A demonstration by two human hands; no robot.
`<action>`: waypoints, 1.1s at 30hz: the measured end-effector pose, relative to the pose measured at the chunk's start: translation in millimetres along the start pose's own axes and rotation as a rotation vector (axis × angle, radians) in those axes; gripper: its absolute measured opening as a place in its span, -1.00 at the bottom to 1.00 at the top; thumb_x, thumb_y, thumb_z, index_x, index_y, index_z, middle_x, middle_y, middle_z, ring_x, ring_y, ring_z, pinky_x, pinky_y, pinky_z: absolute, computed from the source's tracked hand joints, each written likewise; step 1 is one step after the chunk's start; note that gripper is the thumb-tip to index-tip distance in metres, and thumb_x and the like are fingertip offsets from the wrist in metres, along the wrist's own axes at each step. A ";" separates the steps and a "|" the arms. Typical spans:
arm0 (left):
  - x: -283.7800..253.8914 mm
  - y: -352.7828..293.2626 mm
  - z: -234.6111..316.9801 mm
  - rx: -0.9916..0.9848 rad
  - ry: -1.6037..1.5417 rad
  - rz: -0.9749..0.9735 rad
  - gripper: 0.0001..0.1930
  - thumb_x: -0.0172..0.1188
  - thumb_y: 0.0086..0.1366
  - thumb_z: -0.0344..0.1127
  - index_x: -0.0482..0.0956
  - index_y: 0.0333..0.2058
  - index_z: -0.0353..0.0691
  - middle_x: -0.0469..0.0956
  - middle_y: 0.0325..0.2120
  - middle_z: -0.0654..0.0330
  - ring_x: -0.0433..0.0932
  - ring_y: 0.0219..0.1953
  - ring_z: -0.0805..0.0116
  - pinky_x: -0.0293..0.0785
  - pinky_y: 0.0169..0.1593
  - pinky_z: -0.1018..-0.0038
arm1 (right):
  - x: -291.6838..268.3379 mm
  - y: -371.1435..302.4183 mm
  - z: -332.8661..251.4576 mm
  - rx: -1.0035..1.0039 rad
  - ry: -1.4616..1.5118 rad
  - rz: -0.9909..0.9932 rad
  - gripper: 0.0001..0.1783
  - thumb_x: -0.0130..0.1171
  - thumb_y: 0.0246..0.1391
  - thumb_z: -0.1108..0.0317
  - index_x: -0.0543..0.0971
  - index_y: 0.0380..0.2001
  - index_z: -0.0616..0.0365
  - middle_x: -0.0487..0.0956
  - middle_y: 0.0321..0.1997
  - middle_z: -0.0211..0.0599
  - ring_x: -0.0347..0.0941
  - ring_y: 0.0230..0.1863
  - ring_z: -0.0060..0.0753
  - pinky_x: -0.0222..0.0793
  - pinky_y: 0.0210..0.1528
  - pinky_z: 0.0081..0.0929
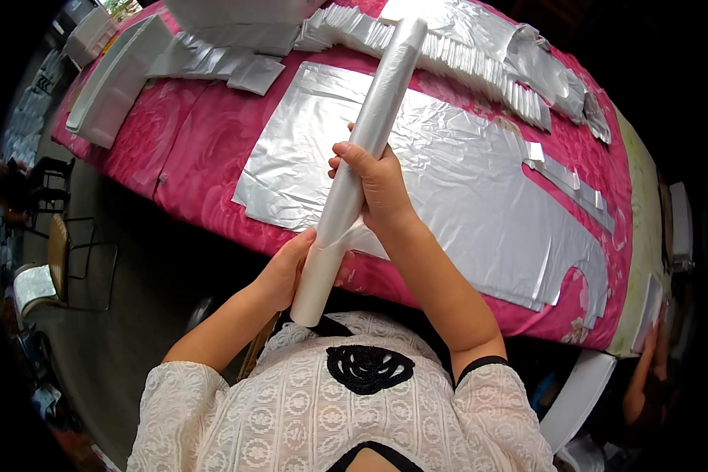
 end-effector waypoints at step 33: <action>24.9 16.2 -9.5 -0.097 0.331 -0.172 -0.07 0.35 -0.13 0.20 0.21 0.08 -0.31 0.44 -0.13 0.06 0.49 -0.37 0.49 0.50 -0.32 0.53 | -59.5 -12.9 -3.4 -0.067 0.126 0.143 -0.32 0.25 -0.09 0.30 0.16 0.04 0.28 0.42 -0.25 -0.17 0.43 -0.26 -0.43 0.44 -0.21 -0.47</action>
Point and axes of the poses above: each hand's wrist, its own y-axis towards the middle knuckle, its own x-axis out of the palm, z = x × y, the point moved 4 cm from there along y, towards the middle knuckle
